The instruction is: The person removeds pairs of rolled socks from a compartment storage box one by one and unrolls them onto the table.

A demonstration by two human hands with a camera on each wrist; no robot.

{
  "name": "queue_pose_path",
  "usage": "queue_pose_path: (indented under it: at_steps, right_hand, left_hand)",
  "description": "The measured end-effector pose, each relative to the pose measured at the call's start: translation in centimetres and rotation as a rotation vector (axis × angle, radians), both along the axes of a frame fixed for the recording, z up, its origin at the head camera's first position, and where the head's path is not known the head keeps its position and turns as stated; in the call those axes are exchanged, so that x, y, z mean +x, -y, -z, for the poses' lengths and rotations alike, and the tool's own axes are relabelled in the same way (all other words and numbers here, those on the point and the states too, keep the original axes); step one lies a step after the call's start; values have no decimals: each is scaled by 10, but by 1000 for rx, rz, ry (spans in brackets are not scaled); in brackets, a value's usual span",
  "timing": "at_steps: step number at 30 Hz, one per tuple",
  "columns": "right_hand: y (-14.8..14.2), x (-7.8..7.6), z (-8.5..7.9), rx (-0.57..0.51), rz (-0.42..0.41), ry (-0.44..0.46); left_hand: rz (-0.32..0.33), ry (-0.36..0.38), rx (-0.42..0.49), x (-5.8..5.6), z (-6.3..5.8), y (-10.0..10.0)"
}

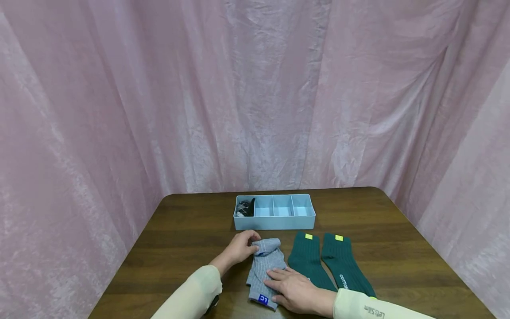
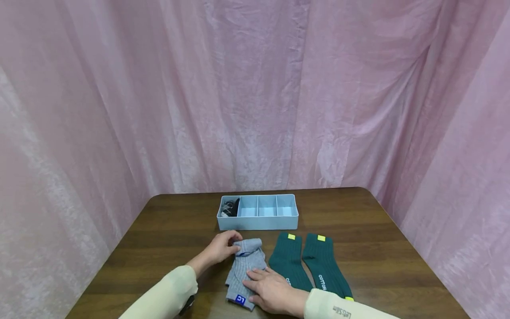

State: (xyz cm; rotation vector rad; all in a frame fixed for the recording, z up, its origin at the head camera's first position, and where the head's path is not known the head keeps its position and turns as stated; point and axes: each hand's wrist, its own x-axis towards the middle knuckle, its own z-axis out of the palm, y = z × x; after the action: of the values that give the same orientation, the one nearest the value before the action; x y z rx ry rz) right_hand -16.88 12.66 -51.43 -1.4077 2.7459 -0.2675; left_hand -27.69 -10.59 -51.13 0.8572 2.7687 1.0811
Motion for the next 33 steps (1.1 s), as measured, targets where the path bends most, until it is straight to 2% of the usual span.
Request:
queue_pose_path:
  at_steps: [3, 7, 9, 12, 16, 19, 23, 26, 29, 33]
  right_hand:
    - [1, 2, -2, 5, 4, 5]
    - [1, 1, -4, 6, -9, -4]
    - [0, 1, -5, 3, -18, -8]
    - [0, 1, -5, 3, -17, 15]
    - [1, 0, -5, 1, -13, 50]
    - [1, 0, -5, -2, -16, 54]
    - [0, -2, -5, 2, -24, 44]
    - [-1, -4, -3, 3, -28, 37]
    - [0, -4, -3, -2, -23, 51]
    - [0, -2, -2, -9, -26, 56]
  left_hand:
    - [17, -41, -30, -1, 2, -1]
    - [57, -15, -102, -3, 2, -3]
    - [51, 16, -113, -5, 2, -4]
    - [9, 32, -90, -9, 4, -6]
    - [-66, -51, -61, -13, 5, -6]
    - [-79, -123, -64, -14, 6, -6]
    - [-45, -93, -111, -16, 5, -7]
    - [-47, -48, -125, -17, 4, -9]
    - [-100, -57, -102, -19, 4, -12]
    - [-222, -113, -43, -22, 4, -15]
